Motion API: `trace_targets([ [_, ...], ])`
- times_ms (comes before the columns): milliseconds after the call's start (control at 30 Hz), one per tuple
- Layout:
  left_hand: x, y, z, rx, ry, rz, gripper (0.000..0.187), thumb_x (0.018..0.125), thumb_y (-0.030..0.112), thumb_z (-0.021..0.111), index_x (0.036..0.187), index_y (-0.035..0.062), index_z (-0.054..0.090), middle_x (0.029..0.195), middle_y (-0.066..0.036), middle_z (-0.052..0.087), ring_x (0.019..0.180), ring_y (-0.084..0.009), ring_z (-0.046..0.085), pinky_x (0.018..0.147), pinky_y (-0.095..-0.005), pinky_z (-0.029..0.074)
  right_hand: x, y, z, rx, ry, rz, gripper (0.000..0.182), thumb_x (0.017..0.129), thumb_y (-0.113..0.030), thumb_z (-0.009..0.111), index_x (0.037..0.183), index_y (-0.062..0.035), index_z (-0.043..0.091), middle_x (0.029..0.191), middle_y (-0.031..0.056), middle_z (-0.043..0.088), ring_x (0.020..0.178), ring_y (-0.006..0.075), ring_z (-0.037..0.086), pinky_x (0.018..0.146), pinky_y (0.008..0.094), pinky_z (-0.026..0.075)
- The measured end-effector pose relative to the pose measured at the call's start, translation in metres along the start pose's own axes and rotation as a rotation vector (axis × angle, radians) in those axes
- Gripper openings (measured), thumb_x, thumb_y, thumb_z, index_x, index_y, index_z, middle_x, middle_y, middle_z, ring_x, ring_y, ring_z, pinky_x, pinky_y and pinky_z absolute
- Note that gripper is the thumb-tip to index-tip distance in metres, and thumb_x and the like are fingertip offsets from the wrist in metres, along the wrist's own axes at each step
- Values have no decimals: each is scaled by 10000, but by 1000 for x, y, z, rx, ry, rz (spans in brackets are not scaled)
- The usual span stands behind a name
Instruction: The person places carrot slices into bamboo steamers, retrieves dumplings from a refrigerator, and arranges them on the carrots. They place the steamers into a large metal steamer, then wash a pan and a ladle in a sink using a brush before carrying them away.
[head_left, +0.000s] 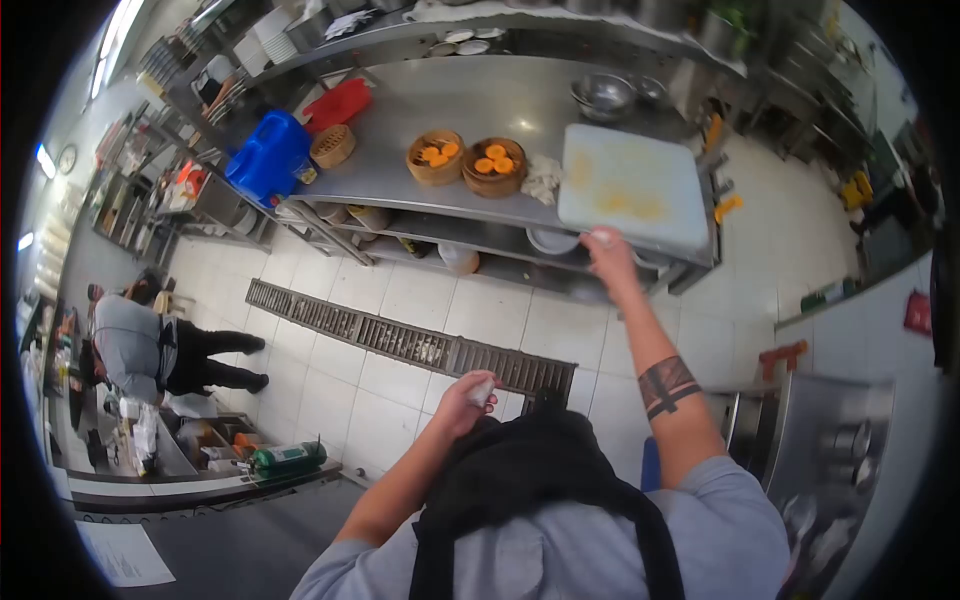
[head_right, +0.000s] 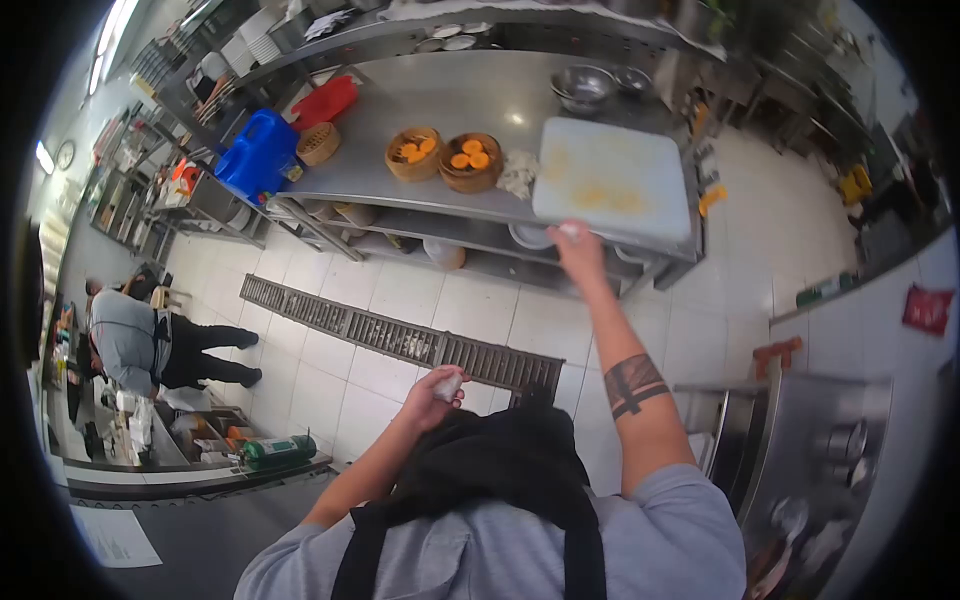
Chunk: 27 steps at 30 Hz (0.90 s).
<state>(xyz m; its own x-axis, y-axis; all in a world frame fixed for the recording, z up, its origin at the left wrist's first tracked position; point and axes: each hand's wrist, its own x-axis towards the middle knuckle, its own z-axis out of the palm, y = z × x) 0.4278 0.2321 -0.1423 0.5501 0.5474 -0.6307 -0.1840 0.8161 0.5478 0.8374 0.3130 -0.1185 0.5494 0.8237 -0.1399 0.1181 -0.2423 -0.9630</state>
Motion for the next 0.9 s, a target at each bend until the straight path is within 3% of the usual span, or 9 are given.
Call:
trace_targets([
  [200,62,99,-2,-25,32,28,237,1011,276,611,1157,91,630,1067,-80,677,802,-193,609,665,-329,482,128,-82,-7,-575,643,-631,548,875,-409,797,1313,-105,669,1464,284,483,1265,463,537,1071,534,443],
  [300,102,157,-2,-12,-17,13,251,1003,250,620,1183,74,615,1090,-87,679,830,-195,621,687,-325,496,192,29,1,-937,275,-413,573,888,-417,775,1361,-122,645,1508,290,438,1320,485,491,1096,541,422],
  [433,166,253,17,129,-157,77,297,966,130,653,1240,43,581,1152,-115,667,907,-216,660,762,-338,539,193,-6,35,-1081,448,-262,581,892,-409,765,1388,-140,627,1486,280,473,1342,486,478,1126,535,395],
  [500,206,297,29,181,-199,49,378,930,54,686,1283,35,552,1185,-126,652,962,-227,679,830,-370,565,188,-41,55,-747,612,-271,653,891,-364,778,1468,-142,568,1441,248,527,1339,460,492,1141,521,374],
  [567,243,343,48,618,-210,102,440,900,46,723,1293,7,530,1224,-159,625,1001,-271,676,882,-397,563,180,-48,76,-770,551,-430,667,908,-306,791,1488,-110,526,1334,182,599,1221,354,605,1044,487,472],
  [600,257,364,59,635,-250,69,440,900,46,723,1293,7,530,1224,-159,625,1001,-271,676,882,-397,563,170,-63,101,-476,316,-212,623,931,-289,781,1462,-90,524,1270,143,615,1127,289,636,949,439,517],
  [667,276,392,83,1307,-301,676,509,861,51,768,1299,-10,517,1249,-197,588,1085,-329,648,952,-415,540,153,-108,163,65,-87,69,511,977,-274,749,1389,-65,531,1153,82,637,944,177,663,767,348,564],
  [767,295,414,105,1252,-423,591,577,831,52,791,1334,-3,515,1267,-224,554,1158,-381,607,997,-418,511,159,-156,214,238,-186,147,416,1020,-278,698,1336,-60,536,1077,63,643,825,128,658,661,298,562],
  [900,301,448,104,1296,-569,912,582,861,60,789,1367,4,507,1285,-221,539,1175,-420,583,1013,-443,490,182,-169,226,466,-211,191,346,1065,-286,627,1311,-64,527,968,60,631,706,111,632,601,283,542],
])
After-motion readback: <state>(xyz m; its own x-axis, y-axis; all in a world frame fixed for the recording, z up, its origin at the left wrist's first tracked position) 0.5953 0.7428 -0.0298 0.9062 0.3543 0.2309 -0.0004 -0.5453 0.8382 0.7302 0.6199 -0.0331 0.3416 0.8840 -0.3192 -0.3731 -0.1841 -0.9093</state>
